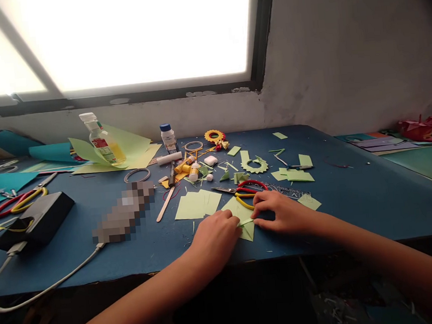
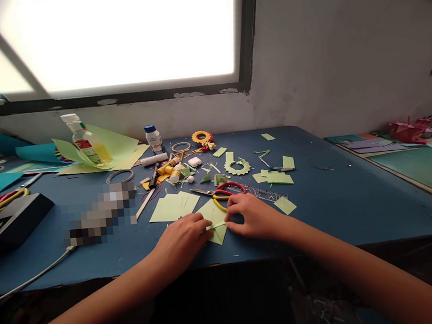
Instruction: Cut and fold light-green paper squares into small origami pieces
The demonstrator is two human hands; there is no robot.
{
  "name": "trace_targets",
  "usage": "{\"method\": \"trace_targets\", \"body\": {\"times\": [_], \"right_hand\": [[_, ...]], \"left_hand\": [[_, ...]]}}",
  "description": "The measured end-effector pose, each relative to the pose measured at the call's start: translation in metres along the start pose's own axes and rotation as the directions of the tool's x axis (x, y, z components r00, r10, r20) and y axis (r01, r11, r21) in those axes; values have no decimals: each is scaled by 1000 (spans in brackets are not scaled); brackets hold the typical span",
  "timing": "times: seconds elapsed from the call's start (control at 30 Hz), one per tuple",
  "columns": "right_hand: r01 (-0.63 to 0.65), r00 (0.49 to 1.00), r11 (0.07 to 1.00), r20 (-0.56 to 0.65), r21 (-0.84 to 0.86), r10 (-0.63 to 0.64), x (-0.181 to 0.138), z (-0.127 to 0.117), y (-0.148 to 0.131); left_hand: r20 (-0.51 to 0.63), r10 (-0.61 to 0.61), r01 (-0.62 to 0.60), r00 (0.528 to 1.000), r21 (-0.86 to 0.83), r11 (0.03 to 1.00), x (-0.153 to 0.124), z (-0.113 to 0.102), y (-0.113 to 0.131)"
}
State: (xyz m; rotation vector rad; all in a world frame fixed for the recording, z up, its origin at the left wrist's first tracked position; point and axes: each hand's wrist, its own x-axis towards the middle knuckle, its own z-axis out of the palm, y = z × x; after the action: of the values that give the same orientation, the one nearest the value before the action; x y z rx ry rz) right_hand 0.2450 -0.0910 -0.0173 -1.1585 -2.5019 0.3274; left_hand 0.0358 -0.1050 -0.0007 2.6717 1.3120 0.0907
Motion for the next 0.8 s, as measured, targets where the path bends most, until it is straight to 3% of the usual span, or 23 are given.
{"method": "trace_targets", "body": {"times": [0.2, 0.47, 0.8], "right_hand": [[97, 994, 995, 42, 7, -98, 11, 2, 1], [69, 997, 994, 30, 86, -71, 18, 4, -1], [113, 994, 992, 8, -53, -113, 20, 13, 5]], "left_hand": [[30, 8, -5, 1000, -98, 995, 16, -7, -9], [-31, 41, -41, 999, 6, 999, 13, 0, -12], [0, 98, -97, 995, 161, 982, 4, 6, -2]]}}
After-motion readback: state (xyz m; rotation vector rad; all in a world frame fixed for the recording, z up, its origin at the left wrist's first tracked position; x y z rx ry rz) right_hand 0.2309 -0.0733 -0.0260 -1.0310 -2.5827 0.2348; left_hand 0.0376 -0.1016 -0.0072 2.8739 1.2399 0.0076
